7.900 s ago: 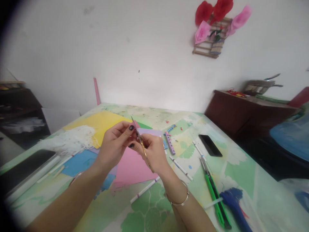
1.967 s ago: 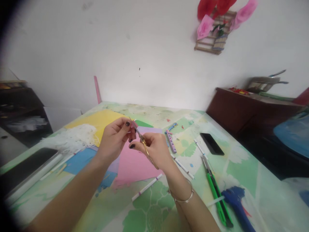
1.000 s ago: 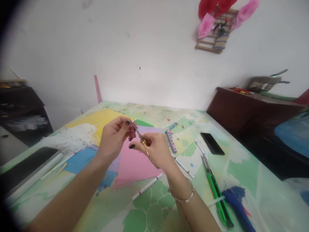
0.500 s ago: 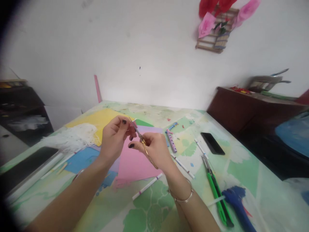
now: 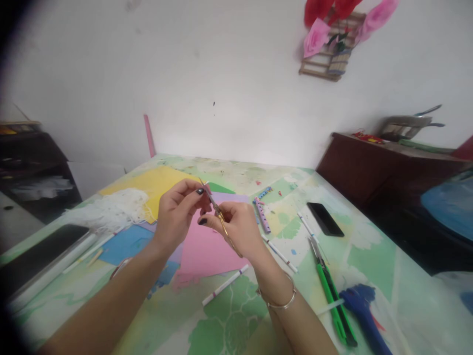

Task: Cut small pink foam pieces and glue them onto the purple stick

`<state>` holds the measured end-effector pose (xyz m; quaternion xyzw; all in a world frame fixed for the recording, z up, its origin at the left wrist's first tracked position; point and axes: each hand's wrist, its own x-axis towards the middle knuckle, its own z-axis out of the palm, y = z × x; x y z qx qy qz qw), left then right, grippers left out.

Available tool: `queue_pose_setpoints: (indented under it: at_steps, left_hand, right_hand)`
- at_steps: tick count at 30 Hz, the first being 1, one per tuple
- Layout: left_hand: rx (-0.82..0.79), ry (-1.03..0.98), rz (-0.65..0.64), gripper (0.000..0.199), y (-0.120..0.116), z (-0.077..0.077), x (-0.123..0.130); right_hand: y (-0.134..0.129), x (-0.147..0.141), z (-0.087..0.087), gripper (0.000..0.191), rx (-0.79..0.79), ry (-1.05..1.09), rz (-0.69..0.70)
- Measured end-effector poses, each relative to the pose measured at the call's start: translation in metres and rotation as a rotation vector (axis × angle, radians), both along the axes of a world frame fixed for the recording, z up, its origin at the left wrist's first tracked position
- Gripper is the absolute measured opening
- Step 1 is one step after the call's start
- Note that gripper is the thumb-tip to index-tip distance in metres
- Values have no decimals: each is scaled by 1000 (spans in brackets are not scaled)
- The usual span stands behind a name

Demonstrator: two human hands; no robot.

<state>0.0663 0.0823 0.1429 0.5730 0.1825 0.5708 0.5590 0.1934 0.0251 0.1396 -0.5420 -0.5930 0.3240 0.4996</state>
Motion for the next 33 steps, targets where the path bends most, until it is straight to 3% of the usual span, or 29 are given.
queue_pose_setpoints:
  at_steps: [33]
  left_hand:
    - [15,-3,-43,8,3,1,-1]
  right_hand:
    - [-1,-1,2,45,10,-30,-26]
